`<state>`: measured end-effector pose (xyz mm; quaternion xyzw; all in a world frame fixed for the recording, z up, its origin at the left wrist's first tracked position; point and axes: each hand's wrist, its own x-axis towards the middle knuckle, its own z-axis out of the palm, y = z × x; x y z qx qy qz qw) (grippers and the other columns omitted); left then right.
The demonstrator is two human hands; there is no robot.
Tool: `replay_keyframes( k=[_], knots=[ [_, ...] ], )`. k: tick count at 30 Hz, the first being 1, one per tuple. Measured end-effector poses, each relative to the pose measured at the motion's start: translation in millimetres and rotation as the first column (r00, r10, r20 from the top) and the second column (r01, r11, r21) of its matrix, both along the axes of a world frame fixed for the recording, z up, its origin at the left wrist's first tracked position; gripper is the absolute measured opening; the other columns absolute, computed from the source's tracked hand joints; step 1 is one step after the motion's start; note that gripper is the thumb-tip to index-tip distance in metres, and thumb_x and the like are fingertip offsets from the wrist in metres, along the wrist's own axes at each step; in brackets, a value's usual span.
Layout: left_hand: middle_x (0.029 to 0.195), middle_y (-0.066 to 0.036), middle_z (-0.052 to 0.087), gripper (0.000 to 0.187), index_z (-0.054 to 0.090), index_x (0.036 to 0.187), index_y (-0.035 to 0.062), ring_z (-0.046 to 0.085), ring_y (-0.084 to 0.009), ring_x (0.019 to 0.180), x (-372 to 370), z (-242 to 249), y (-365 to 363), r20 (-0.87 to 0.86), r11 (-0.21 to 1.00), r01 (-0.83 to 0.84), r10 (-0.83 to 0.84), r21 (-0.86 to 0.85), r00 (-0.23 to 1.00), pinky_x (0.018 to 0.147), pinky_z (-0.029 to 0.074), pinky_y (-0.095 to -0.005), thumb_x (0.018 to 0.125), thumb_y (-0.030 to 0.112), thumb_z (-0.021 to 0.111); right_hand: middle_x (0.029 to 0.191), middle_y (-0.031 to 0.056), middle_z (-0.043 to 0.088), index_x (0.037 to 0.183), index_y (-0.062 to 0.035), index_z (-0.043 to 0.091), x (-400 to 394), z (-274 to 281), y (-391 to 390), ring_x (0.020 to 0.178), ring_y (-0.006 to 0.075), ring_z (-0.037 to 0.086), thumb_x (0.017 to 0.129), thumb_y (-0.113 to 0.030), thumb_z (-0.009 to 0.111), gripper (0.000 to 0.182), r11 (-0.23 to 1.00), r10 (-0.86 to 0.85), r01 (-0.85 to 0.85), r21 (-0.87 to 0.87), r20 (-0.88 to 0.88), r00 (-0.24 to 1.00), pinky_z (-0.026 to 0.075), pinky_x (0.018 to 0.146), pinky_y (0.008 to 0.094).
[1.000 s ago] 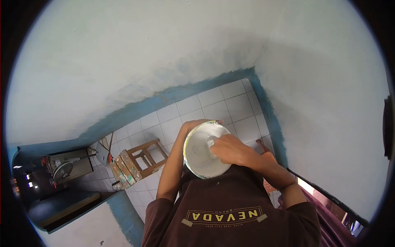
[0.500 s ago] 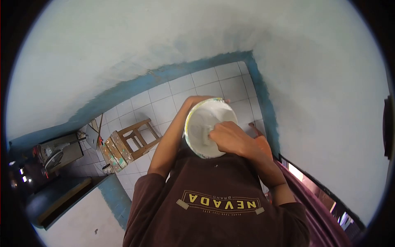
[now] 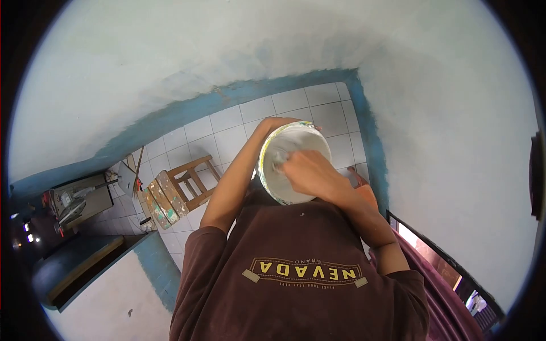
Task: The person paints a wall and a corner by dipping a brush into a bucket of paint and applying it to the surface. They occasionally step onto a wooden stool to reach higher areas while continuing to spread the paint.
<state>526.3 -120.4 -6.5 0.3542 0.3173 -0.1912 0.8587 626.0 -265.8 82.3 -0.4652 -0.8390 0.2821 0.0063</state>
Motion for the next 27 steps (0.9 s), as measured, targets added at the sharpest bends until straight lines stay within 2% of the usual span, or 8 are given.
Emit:
replay_keyframes(
  k=[5, 8, 10, 11, 14, 16, 21, 27],
  knots=[
    [0.112, -0.002, 0.070, 0.043, 0.066, 0.120, 0.0058, 0.064, -0.0104, 0.098, -16.4, -29.9, 0.4, 0.126, 0.991, -0.055, 0.039, 0.124, 0.991, 0.089, 0.051, -0.0290, 0.097, 0.041, 0.060, 0.080, 0.0217, 0.068, 0.089, -0.0047, 0.075, 11.1, 9.1, 11.5, 0.075, 0.0366, 0.069, 0.072, 0.000, 0.061, 0.022, 0.979, -0.204, 0.206, -0.004, 0.118, 0.972, 0.054, 0.069, 0.0453],
    [0.106, -0.002, 0.071, 0.043, 0.068, 0.115, 0.0053, 0.064, -0.0097, 0.092, -26.6, -27.4, 1.3, 0.236, 0.969, -0.140, 0.090, 0.202, 0.968, 0.083, 0.051, -0.0286, 0.098, 0.043, 0.058, 0.077, 0.0204, 0.068, 0.074, -0.0015, 0.071, 8.5, 9.9, 3.8, 0.074, 0.0346, 0.069, 0.071, -0.001, 0.063, 0.008, 0.999, 0.036, -0.036, -0.033, 0.005, 0.999, 0.054, 0.065, 0.0431],
    [0.127, -0.004, 0.064, 0.045, 0.058, 0.136, 0.0092, 0.061, -0.0105, 0.111, -25.1, -28.1, 6.5, 0.086, 0.998, 0.008, -0.013, 0.056, 0.996, 0.095, 0.049, -0.0290, 0.099, 0.036, 0.058, 0.076, 0.0199, 0.068, 0.077, -0.0016, 0.071, -3.0, 9.6, 5.3, 0.074, 0.0345, 0.069, 0.073, -0.002, 0.062, 0.010, 0.997, 0.077, -0.077, -0.028, 0.006, 0.997, 0.054, 0.065, 0.0437],
    [0.113, -0.004, 0.070, 0.042, 0.067, 0.123, 0.0068, 0.065, -0.0108, 0.098, -21.6, 3.9, 4.8, -0.077, 0.994, 0.024, -0.016, 0.105, 0.997, 0.089, 0.052, -0.0284, 0.097, 0.040, 0.061, 0.076, 0.0198, 0.068, 0.078, -0.0016, 0.071, -8.4, 7.5, 8.4, 0.074, 0.0349, 0.069, 0.073, -0.002, 0.062, 0.011, 0.997, 0.071, -0.069, 0.038, -0.058, 0.996, 0.054, 0.066, 0.0442],
    [0.100, -0.003, 0.073, 0.045, 0.071, 0.109, 0.0037, 0.067, -0.0110, 0.086, -25.3, -13.3, 4.8, 0.054, 0.992, -0.026, 0.019, 0.121, 0.998, 0.082, 0.053, -0.0278, 0.095, 0.045, 0.062, 0.074, 0.0196, 0.067, 0.089, -0.0043, 0.073, -5.0, -2.5, 16.8, 0.073, 0.0358, 0.068, 0.075, -0.003, 0.059, 0.019, 0.994, -0.022, 0.036, 0.102, -0.133, 0.991, 0.054, 0.067, 0.0457],
    [0.108, -0.003, 0.071, 0.051, 0.068, 0.115, 0.0008, 0.065, -0.0109, 0.095, -25.0, -12.1, 14.9, 0.210, 0.960, -0.020, -0.040, 0.280, 0.977, 0.088, 0.051, -0.0274, 0.096, 0.048, 0.060, 0.073, 0.0195, 0.067, 0.098, -0.0069, 0.074, 9.0, -8.8, 20.7, 0.072, 0.0363, 0.068, 0.078, -0.004, 0.057, 0.027, 0.986, -0.102, 0.118, 0.116, -0.133, 0.986, 0.054, 0.068, 0.0468],
    [0.108, -0.003, 0.070, 0.051, 0.068, 0.115, 0.0015, 0.064, -0.0108, 0.094, -29.4, -11.7, 18.2, 0.174, 0.950, -0.012, -0.044, 0.311, 0.984, 0.088, 0.051, -0.0272, 0.096, 0.048, 0.060, 0.074, 0.0206, 0.067, 0.077, -0.0024, 0.071, 24.9, -2.7, -4.2, 0.073, 0.0376, 0.068, 0.072, -0.002, 0.060, 0.011, 1.000, -0.014, 0.015, 0.006, -0.045, 0.999, 0.054, 0.065, 0.0454],
    [0.107, -0.002, 0.070, 0.051, 0.068, 0.116, 0.0023, 0.063, -0.0107, 0.094, -17.2, -18.1, -0.2, 0.119, 0.964, -0.023, -0.010, 0.266, 0.993, 0.087, 0.051, -0.0271, 0.096, 0.049, 0.059, 0.080, 0.0226, 0.068, 0.085, -0.0023, 0.072, 10.3, -0.4, 14.4, 0.076, 0.0387, 0.068, 0.076, -0.002, 0.058, 0.016, 0.997, -0.014, 0.019, 0.070, -0.078, 0.997, 0.055, 0.068, 0.0457]
  ],
)
